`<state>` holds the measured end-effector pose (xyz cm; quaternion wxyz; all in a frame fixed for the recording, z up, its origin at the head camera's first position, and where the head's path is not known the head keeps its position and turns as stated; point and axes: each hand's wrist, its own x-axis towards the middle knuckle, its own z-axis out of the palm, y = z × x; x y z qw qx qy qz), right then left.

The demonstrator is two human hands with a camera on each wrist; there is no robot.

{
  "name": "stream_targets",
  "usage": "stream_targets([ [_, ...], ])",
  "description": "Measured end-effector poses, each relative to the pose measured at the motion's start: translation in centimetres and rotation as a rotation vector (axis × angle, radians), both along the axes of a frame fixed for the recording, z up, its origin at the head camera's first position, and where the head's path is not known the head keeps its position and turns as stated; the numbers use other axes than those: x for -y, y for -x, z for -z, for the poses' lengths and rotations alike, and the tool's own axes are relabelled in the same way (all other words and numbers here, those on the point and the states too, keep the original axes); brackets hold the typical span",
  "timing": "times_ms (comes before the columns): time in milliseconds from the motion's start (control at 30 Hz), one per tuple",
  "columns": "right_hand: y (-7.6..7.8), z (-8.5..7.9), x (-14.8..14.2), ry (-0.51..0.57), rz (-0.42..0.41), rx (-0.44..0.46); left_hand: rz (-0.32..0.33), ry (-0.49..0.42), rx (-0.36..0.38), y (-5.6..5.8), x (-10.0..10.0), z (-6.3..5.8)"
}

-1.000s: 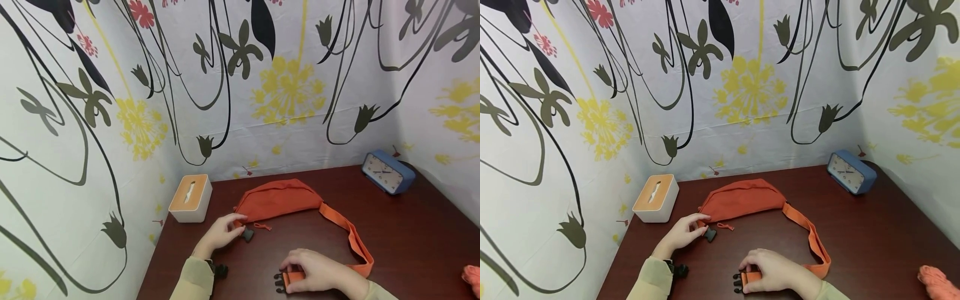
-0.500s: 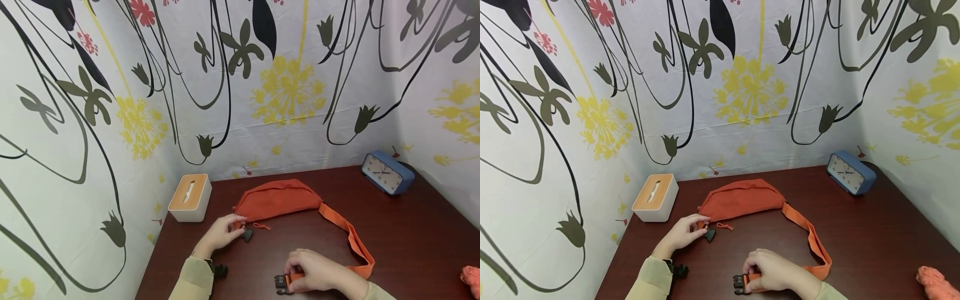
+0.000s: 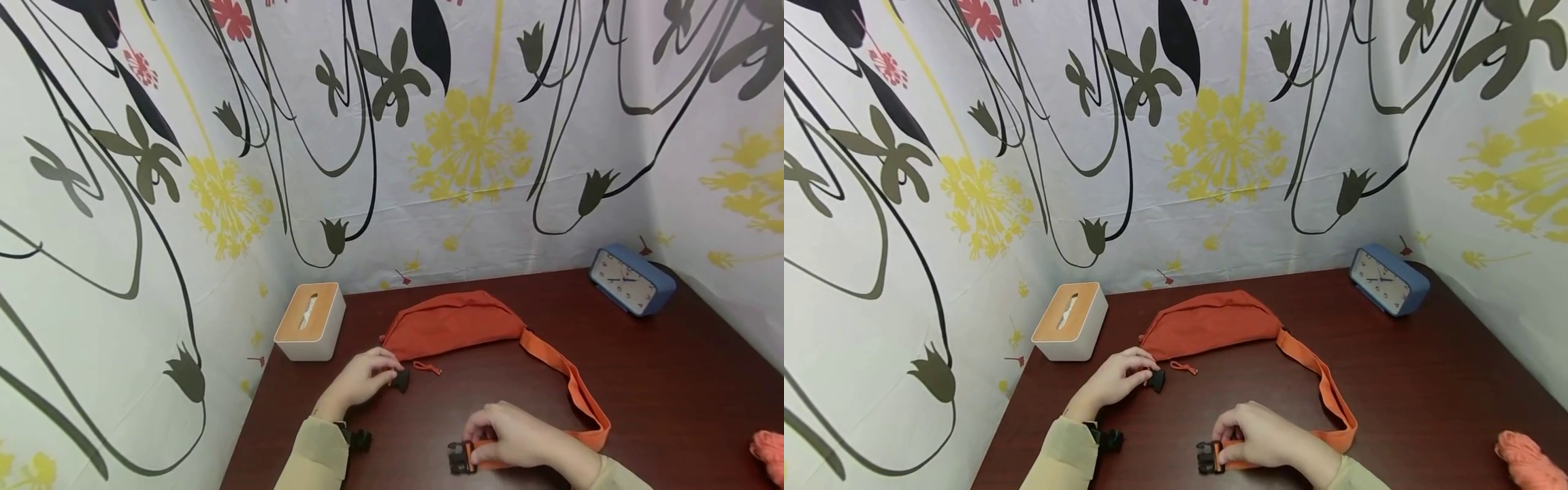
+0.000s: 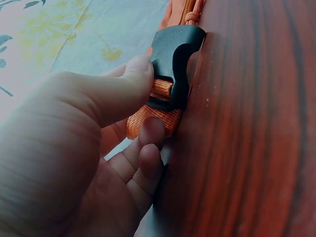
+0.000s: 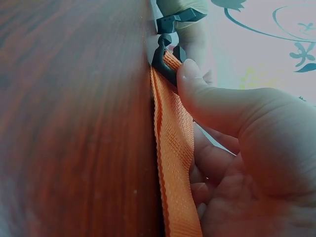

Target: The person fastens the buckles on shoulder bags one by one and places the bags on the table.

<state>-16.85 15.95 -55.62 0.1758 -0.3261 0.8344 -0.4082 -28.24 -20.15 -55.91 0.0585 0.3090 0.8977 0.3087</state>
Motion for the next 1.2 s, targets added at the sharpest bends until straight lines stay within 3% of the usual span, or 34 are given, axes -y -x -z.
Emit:
stream_targets([
  [200, 0.2, 0.1, 0.0, 0.016, -0.005, -0.009, -0.039, -0.011, 0.025, 0.1, 0.1, 0.1],
  [400, 0.9, 0.1, 0.0, 0.046, 0.007, 0.046, -0.03, -0.009, 0.008, 0.3, 0.0, 0.2],
  [1200, 3.4, 0.6, 0.8, 0.086, 0.118, 0.043, -0.038, -0.012, 0.027, 0.3, 0.0, 0.3],
])
